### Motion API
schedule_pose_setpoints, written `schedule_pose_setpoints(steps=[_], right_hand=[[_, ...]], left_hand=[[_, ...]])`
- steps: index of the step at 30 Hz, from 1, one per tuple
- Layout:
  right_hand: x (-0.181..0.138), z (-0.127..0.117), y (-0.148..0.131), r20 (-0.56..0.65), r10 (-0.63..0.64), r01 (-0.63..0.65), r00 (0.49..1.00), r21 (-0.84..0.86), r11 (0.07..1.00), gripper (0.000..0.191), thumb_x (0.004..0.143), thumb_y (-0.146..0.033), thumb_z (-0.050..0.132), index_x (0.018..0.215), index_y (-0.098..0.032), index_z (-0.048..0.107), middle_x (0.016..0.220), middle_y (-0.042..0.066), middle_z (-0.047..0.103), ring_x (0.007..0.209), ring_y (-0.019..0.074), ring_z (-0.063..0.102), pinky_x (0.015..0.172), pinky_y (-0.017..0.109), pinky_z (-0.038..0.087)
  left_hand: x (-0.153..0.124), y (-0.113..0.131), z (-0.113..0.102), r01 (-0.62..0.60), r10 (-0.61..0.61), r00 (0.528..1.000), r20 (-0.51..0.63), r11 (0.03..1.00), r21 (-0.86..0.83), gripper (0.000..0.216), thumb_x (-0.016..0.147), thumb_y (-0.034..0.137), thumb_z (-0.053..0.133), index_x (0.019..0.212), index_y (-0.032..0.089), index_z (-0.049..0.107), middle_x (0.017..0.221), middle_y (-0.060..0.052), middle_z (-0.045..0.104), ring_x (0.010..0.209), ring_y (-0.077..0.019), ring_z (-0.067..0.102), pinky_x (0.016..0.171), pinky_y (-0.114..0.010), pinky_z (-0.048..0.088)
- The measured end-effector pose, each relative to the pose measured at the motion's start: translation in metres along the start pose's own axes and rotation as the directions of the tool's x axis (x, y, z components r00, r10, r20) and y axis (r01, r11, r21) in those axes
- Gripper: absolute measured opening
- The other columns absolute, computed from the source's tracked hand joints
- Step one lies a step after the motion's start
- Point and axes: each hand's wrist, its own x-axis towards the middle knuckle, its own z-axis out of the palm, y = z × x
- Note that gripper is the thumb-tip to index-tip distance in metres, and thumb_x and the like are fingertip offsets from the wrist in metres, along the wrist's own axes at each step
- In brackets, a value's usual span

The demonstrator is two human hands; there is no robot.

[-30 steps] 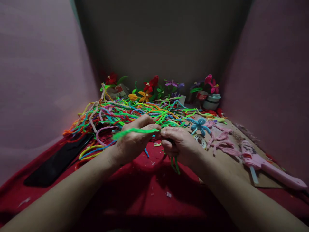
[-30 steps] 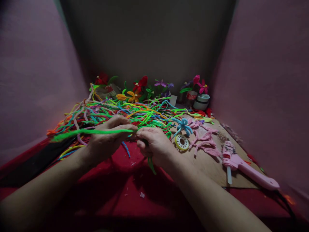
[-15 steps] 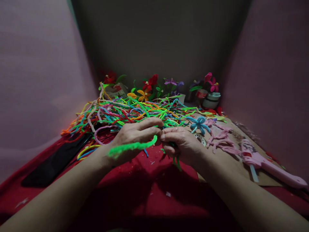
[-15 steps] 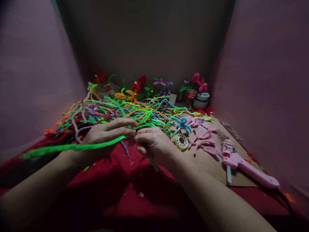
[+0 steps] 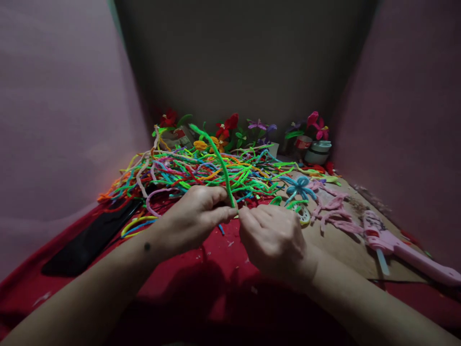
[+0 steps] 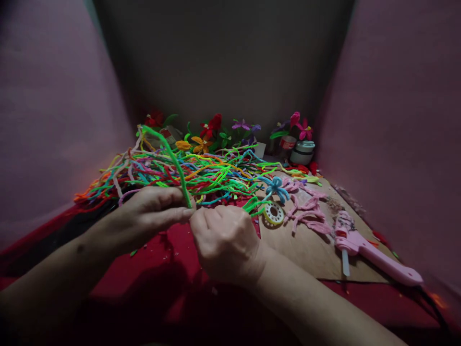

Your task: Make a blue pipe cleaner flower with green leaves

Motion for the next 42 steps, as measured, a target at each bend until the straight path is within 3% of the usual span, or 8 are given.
schedule_pose_setpoints(steps=[4,12,18,22,26,35,39,42], right_hand=[[-0.001,0.0,-0.001,0.028,-0.091,0.092,0.995,-0.063,0.994,0.021,0.081,-0.01,0.041,0.068,-0.014,0.058,0.055,0.005,0.054,0.05,0.015,0.04,0.05,0.031,0.022],[0.004,-0.002,-0.002,0.168,0.247,-0.288,0.954,0.301,0.909,0.024,0.085,-0.015,0.042,0.064,-0.014,0.055,0.053,-0.001,0.045,0.048,0.0085,0.038,0.05,0.025,0.026],[0.012,-0.012,0.0,0.365,0.569,-0.611,0.737,0.72,0.33,0.022,0.083,-0.024,0.049,0.063,-0.016,0.056,0.051,-0.005,0.037,0.047,0.007,0.032,0.045,0.022,0.025],[0.011,-0.007,0.002,0.514,0.547,-0.589,0.661,0.807,-0.047,0.02,0.08,-0.026,0.053,0.063,-0.016,0.056,0.046,-0.006,0.034,0.041,0.0055,0.025,0.04,0.022,0.018],[0.012,-0.001,0.003,0.577,0.489,-0.53,0.654,0.811,-0.248,0.017,0.076,-0.022,0.055,0.06,-0.016,0.055,0.042,-0.008,0.03,0.038,0.0045,0.021,0.039,0.021,0.015],[0.018,-0.008,0.007,0.594,0.485,-0.567,0.642,0.793,-0.221,0.016,0.073,-0.02,0.055,0.058,-0.015,0.058,0.041,-0.008,0.031,0.038,0.0043,0.022,0.038,0.022,0.013],[0.023,-0.012,0.013,0.454,0.591,-0.552,0.666,0.834,-0.019,0.017,0.075,-0.023,0.055,0.06,-0.015,0.06,0.043,-0.007,0.034,0.039,0.0046,0.024,0.039,0.022,0.016],[0.025,-0.012,0.019,0.293,0.689,-0.508,0.662,0.852,0.125,0.018,0.076,-0.022,0.054,0.06,-0.016,0.059,0.044,-0.006,0.036,0.04,0.0053,0.027,0.04,0.022,0.019]], left_hand=[[0.005,-0.002,-0.013,0.303,-0.204,0.933,0.296,0.89,-0.341,0.024,0.073,0.027,0.056,0.053,0.015,0.047,0.043,0.005,0.038,0.037,-0.0053,0.03,0.036,-0.02,0.022],[0.005,-0.001,-0.023,0.305,-0.238,0.936,0.26,0.917,-0.258,0.026,0.07,0.034,0.062,0.055,0.013,0.059,0.042,0.003,0.043,0.036,-0.0046,0.031,0.036,-0.019,0.022],[-0.001,-0.01,-0.035,0.109,-0.005,0.954,0.299,0.936,-0.334,0.024,0.08,0.034,0.053,0.081,0.015,0.068,0.05,-0.001,0.058,0.032,-0.0046,0.03,0.031,-0.02,0.023],[0.003,-0.009,-0.024,-0.134,0.138,0.99,-0.006,0.95,-0.282,0.014,0.078,0.027,0.059,0.08,0.016,0.067,0.061,-0.001,0.061,0.043,-0.0072,0.046,0.04,-0.02,0.037],[0.007,-0.01,-0.012,-0.422,0.413,0.881,-0.231,0.906,0.009,0.011,0.079,0.024,0.059,0.082,0.019,0.069,0.072,-0.001,0.059,0.067,-0.0103,0.055,0.06,-0.021,0.046],[0.006,-0.009,-0.012,-0.429,0.426,0.88,-0.208,0.903,0.035,0.012,0.079,0.025,0.06,0.08,0.019,0.07,0.081,-0.004,0.058,0.078,-0.0128,0.057,0.069,-0.024,0.048],[0.01,-0.01,-0.018,-0.311,0.268,0.931,-0.248,0.938,-0.152,0.015,0.079,0.028,0.059,0.073,0.015,0.063,0.077,-0.004,0.061,0.073,-0.0145,0.058,0.064,-0.026,0.048],[0.015,-0.018,-0.025,-0.127,0.131,0.991,0.039,0.988,-0.091,0.019,0.079,0.03,0.053,0.075,0.014,0.062,0.071,-0.002,0.06,0.067,-0.0128,0.056,0.061,-0.024,0.045]])
